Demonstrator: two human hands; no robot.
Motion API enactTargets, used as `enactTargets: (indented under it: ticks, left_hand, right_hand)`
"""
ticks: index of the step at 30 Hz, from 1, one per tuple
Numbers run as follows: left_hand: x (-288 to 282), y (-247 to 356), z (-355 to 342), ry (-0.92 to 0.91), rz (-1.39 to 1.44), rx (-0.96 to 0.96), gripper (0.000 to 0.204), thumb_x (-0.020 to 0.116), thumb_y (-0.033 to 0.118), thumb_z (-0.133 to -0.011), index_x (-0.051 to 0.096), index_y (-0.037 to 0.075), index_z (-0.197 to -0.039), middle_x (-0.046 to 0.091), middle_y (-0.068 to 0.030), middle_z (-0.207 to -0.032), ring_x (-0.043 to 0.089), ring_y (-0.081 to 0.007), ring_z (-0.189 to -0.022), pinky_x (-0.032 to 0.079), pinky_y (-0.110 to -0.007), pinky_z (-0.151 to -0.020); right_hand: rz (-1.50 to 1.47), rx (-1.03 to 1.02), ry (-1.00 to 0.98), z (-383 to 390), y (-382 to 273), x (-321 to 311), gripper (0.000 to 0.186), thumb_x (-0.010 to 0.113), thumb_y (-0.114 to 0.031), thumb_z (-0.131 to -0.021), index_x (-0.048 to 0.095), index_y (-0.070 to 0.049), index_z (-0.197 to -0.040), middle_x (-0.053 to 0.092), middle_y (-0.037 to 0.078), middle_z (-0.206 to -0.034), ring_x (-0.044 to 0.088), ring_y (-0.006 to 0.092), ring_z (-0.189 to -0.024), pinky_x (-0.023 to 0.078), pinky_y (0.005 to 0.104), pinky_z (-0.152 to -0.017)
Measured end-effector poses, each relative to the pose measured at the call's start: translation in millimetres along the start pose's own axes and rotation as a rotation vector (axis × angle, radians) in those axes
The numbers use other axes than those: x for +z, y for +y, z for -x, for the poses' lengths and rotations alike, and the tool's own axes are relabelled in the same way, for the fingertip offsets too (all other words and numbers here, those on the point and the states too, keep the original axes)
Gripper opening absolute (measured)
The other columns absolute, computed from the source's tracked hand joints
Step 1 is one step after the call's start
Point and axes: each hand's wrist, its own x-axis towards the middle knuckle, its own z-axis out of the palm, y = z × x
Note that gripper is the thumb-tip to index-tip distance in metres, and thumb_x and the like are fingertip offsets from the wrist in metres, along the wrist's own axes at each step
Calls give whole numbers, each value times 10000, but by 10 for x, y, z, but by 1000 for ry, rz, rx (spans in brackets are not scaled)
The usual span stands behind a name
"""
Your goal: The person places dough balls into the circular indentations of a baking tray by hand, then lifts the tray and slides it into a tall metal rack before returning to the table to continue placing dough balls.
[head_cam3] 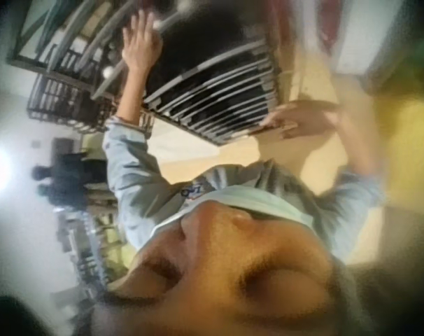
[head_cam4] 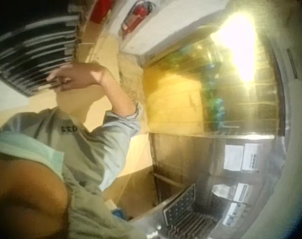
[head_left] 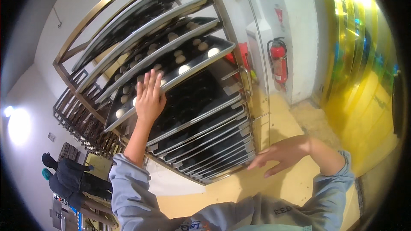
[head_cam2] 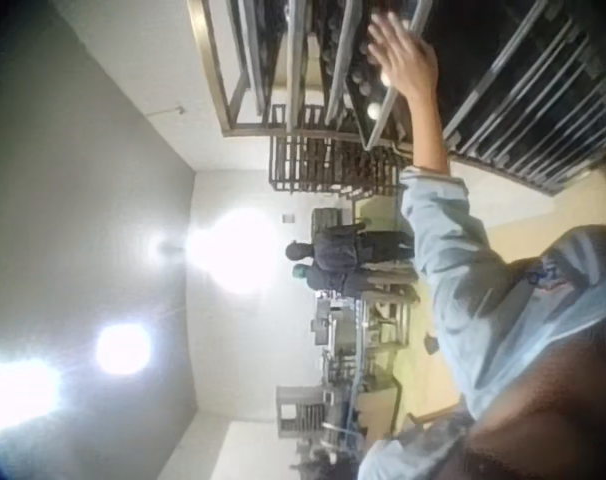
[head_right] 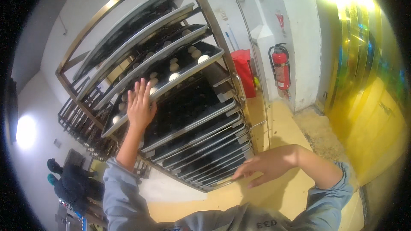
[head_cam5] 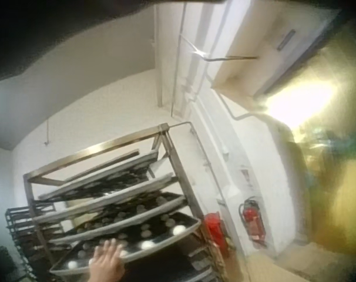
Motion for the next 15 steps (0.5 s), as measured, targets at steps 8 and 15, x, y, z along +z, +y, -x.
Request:
enactTargets:
  ticks: [8,15]
  left_hand:
    - [243,-137,224,43,-135,-66,821,665,572,-863,395,258,-1572,290,-59,-1673,147,-256,-1578,-15,-545,-1254]
    - [110,7,-25,-87,-52,-102,882,721,570,-820,364,308,-1583,240,-49,-1690,150,-255,-1576,9,-577,-1248]
  right_hand:
    - [-1167,352,438,-110,1828,1123,470,553,-363,-1054,500,-142,-1466,648,79,-1227,631,195,-1119,506,382,-978]
    - [-830,1244,581,605,3674,4772,327,571,-297,-1031,595,-140,-1317,673,40,-1122,645,160,-1024,522,316,-858]
